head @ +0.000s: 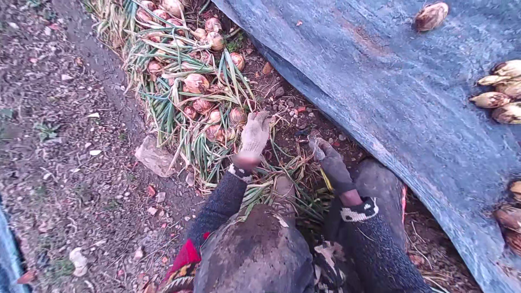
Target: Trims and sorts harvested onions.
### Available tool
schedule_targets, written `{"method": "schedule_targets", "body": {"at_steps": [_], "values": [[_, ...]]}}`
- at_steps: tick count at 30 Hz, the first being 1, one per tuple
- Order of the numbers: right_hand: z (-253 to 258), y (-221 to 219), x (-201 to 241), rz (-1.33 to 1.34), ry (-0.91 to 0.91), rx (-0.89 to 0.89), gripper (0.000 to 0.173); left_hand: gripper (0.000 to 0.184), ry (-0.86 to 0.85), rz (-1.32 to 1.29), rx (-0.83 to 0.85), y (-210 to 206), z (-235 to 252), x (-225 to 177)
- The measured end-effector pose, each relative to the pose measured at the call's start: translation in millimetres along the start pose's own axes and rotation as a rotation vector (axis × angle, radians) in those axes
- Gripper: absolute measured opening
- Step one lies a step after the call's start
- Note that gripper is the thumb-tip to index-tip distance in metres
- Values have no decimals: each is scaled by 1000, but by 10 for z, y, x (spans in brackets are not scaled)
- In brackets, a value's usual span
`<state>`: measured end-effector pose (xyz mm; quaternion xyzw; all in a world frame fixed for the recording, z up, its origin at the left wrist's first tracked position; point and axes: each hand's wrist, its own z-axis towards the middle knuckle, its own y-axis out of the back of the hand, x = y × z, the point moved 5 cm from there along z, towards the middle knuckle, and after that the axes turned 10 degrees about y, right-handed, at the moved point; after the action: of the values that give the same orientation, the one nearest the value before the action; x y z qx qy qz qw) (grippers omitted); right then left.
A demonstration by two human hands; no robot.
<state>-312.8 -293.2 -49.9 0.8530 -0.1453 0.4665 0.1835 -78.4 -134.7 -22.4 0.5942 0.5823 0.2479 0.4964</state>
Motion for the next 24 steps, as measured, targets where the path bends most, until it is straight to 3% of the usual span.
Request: {"method": "schedule_targets", "body": {"at_steps": [4,7,9,12,13,15,17,19,22,24], "values": [[66,-32,-18,-59,-25,7,63,41,-90,239,327,-402,416,-150],[94,-65,-7,-101,-26,25,63,41,-80,244,318,-399,350,-175],[126,-94,-18,-110,-20,30,63,36,-11,-228,270,-177,282,-58],[76,-189,-32,-35,-30,100,62,42,112,-1286,333,163,-3,89],[58,-245,4,44,-21,128,62,45,96,-1429,356,239,-121,80],[-14,-376,145,315,22,192,56,49,30,-1374,349,310,-422,-17],[-112,-463,292,480,68,222,55,43,-26,-1082,291,261,-774,-136],[-172,-491,331,495,94,209,58,37,-53,-871,298,109,-1074,-197],[-206,-551,282,556,-9,106,43,37,26,-876,387,-87,-1313,-195],[-185,-562,242,421,11,44,40,36,46,-900,416,-135,-1331,-134]]}}
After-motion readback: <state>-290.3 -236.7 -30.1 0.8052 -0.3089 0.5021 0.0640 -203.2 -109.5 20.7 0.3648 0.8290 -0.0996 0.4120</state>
